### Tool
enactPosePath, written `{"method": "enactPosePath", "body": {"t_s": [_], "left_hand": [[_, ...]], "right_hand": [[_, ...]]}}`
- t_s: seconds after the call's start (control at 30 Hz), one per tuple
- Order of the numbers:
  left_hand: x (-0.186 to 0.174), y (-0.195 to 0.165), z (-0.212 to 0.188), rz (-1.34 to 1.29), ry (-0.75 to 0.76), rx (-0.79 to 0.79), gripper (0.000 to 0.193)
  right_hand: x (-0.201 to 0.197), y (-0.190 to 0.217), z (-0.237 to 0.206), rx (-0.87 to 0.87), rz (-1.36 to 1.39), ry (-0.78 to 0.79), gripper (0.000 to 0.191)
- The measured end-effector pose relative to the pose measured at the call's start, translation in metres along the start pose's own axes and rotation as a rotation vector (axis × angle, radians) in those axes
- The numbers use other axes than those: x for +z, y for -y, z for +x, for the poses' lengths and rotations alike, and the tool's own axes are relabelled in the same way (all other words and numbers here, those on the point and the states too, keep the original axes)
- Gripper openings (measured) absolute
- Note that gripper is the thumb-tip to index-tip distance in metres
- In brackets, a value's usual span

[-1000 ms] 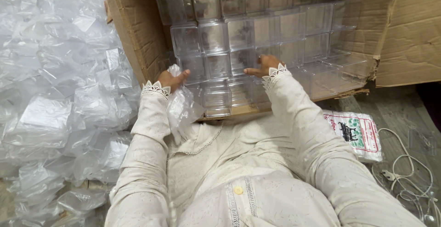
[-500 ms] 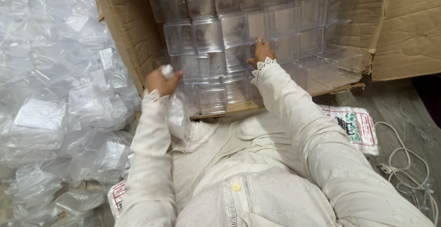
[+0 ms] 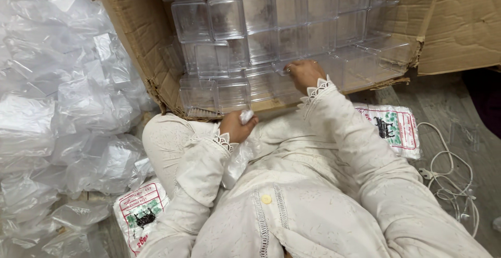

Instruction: The person sits on the floor and wraps small clear plastic boxes in thin plastic bags one at a time, then places each bagged box into a large cardboard box in front of them. They occasionally reach into the box to reposition the bagged boxes.

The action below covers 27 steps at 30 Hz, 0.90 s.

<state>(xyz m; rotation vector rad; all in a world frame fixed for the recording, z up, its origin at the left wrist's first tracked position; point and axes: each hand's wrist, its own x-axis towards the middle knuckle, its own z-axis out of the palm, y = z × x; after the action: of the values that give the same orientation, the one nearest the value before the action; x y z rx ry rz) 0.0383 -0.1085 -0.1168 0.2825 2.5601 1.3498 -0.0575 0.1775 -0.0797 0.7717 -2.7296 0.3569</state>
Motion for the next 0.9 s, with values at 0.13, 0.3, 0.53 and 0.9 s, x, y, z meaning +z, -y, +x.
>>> {"method": "enactPosePath", "body": {"t_s": [0.13,0.3,0.53,0.9], "left_hand": [[-0.009,0.008,-0.005,-0.172,-0.082,-0.007,0.03],[-0.011,0.008,-0.007,-0.403,-0.115,0.018,0.058],[0.002,-0.009,0.017,-1.027,0.245,0.365,0.106],[-0.009,-0.051,-0.004,-1.033,0.036,0.178,0.124]], "right_hand": [[-0.019,-0.006,-0.005,-0.005,0.206,-0.136,0.013],[-0.054,0.026,-0.027,0.164,0.363,-0.333,0.013],[-0.044,0.101,-0.042,0.343,0.857,-0.38,0.014],[-0.056,0.12,-0.041,0.334,0.719,-0.553,0.028]]}}
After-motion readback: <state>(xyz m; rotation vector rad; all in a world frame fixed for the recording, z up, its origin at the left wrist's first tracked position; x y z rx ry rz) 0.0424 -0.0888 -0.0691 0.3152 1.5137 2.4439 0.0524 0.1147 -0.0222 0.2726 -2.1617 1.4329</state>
